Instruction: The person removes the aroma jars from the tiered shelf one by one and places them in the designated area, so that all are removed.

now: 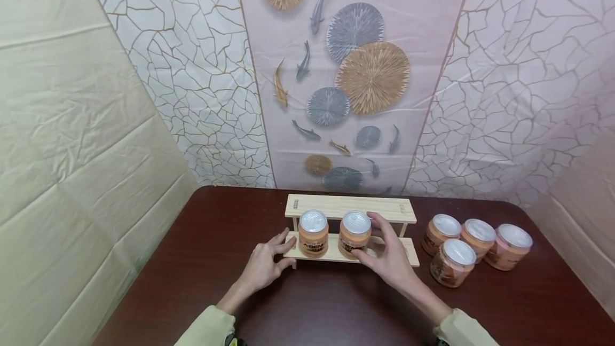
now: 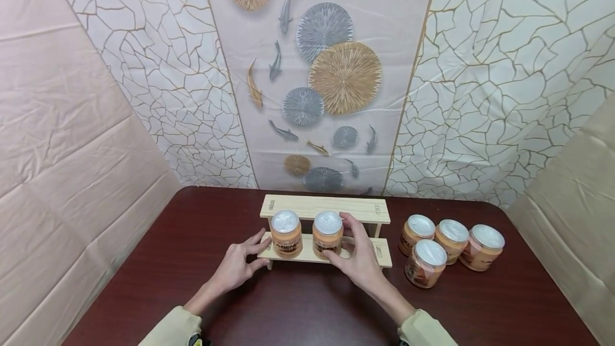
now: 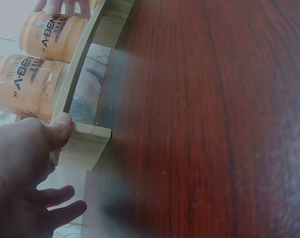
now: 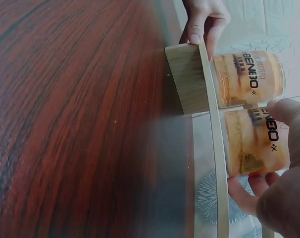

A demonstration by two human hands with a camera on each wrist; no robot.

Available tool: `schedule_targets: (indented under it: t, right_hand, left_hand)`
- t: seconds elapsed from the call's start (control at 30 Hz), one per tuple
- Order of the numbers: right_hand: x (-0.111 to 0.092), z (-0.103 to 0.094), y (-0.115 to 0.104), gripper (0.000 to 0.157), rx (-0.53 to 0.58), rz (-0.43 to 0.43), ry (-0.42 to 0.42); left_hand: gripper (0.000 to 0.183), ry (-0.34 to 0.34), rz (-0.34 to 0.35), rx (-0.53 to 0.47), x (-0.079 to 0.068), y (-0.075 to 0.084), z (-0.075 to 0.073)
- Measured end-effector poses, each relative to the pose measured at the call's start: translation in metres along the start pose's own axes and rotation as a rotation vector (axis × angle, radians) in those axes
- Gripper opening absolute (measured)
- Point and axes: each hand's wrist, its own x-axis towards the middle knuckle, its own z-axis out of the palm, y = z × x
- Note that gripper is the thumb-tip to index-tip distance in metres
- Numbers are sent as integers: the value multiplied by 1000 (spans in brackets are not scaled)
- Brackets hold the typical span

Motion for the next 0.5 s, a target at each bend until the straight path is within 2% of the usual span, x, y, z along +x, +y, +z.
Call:
schedule_targets:
  t: [0.17, 0.5]
  right_hand:
    - [2, 3, 2, 90, -53, -28, 15]
    - [3, 9, 1, 86, -106, -18, 43]
  left_hand:
    - [50, -4, -2, 1, 1, 0, -1]
    - [50, 0, 8, 1, 0, 0, -1]
